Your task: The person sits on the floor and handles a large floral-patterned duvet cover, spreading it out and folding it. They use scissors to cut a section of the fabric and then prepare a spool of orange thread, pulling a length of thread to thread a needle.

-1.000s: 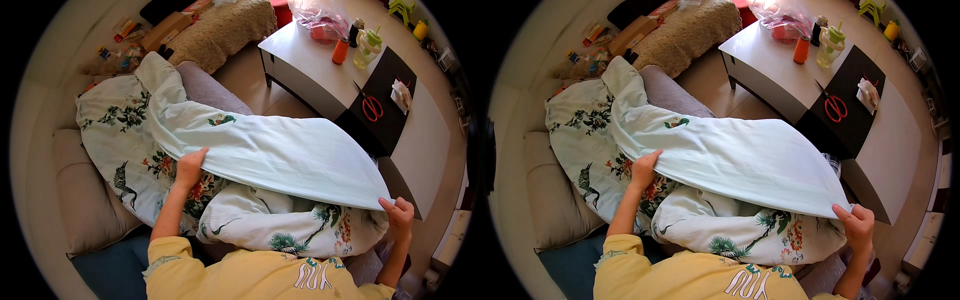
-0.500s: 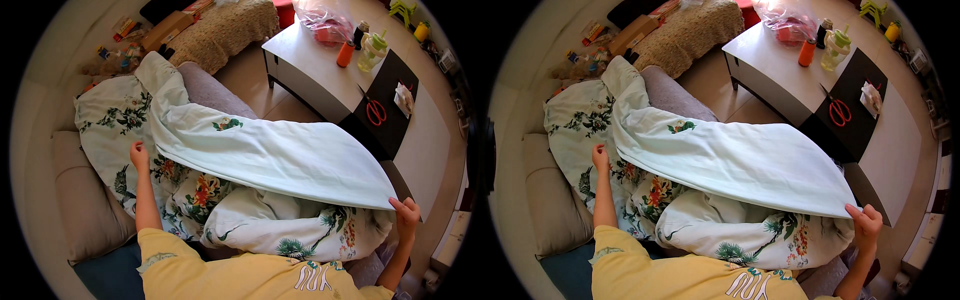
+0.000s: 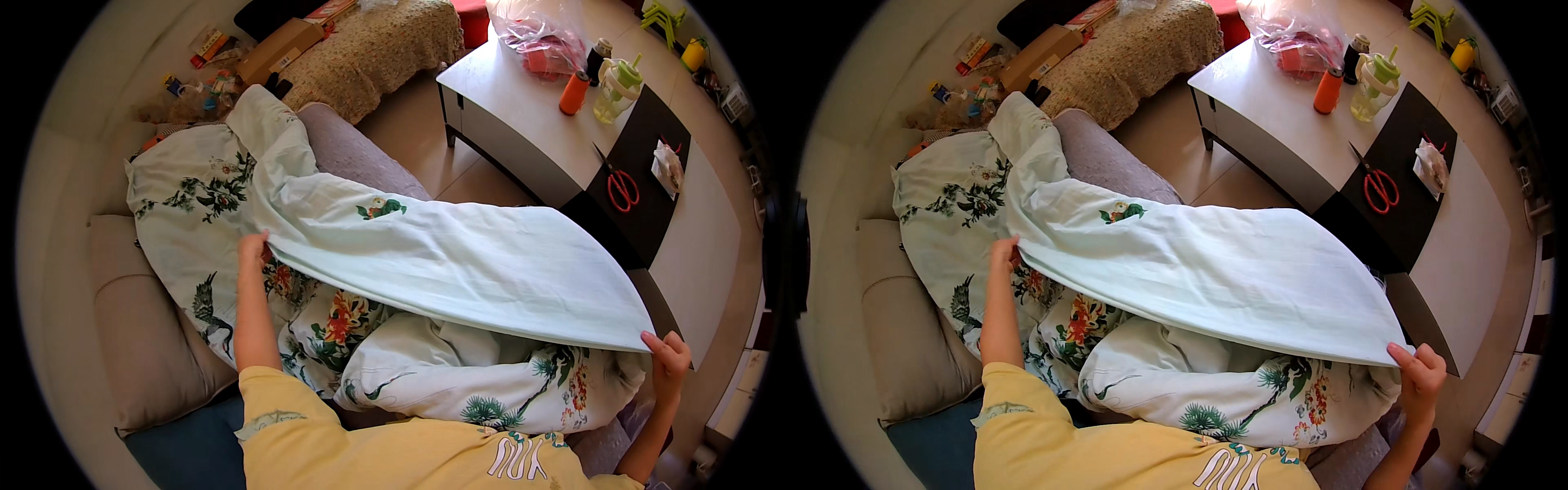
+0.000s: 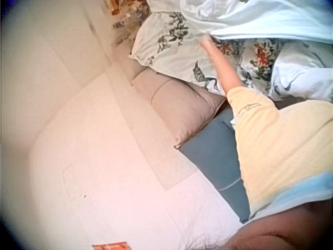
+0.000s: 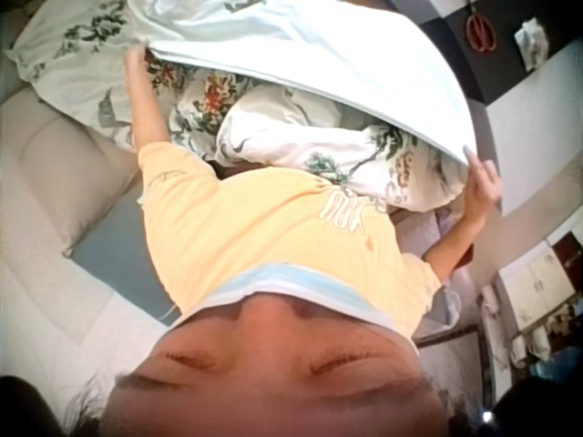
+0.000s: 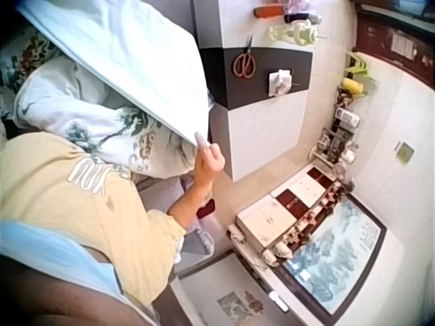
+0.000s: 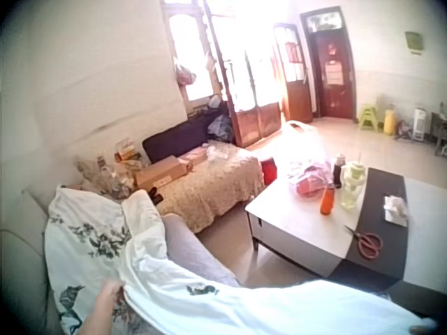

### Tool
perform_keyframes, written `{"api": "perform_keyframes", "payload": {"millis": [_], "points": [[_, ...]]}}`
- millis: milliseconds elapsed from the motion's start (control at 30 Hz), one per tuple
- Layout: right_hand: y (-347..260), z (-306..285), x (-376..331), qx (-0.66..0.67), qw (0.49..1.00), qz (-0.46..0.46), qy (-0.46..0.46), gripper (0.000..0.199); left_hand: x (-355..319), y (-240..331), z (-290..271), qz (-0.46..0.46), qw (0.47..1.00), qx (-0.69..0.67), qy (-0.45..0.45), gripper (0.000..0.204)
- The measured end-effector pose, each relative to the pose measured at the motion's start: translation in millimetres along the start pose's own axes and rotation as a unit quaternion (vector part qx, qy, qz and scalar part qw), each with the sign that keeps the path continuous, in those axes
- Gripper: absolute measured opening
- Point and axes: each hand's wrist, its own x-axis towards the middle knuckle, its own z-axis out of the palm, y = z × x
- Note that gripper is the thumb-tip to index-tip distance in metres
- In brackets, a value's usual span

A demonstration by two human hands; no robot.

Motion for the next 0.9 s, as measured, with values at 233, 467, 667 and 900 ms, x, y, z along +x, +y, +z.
{"api": "perform_keyframes", "payload": {"millis": [233, 467, 667, 900], "points": [[-5, 7, -7, 0.054, 0.997, 0.023, -0.041, 0.03, 17, -19, -11, 0.008, 0.988, -0.149, 0.033, 0.014], [-5, 5, -13, 0.056, 0.996, 0.047, -0.057, 0.031, -2, -21, 5, -0.076, 0.969, -0.23, -0.056, 0.02], [-4, 5, -10, 0.052, 0.997, 0.036, -0.05, 0.03, 31, -38, -3, -0.028, 0.974, -0.218, -0.044, 0.024], [-3, 6, -10, 0.058, 0.997, 0.032, -0.051, 0.03, 14, -29, -2, 0.013, 0.955, -0.296, 0.015, 0.023]]}}
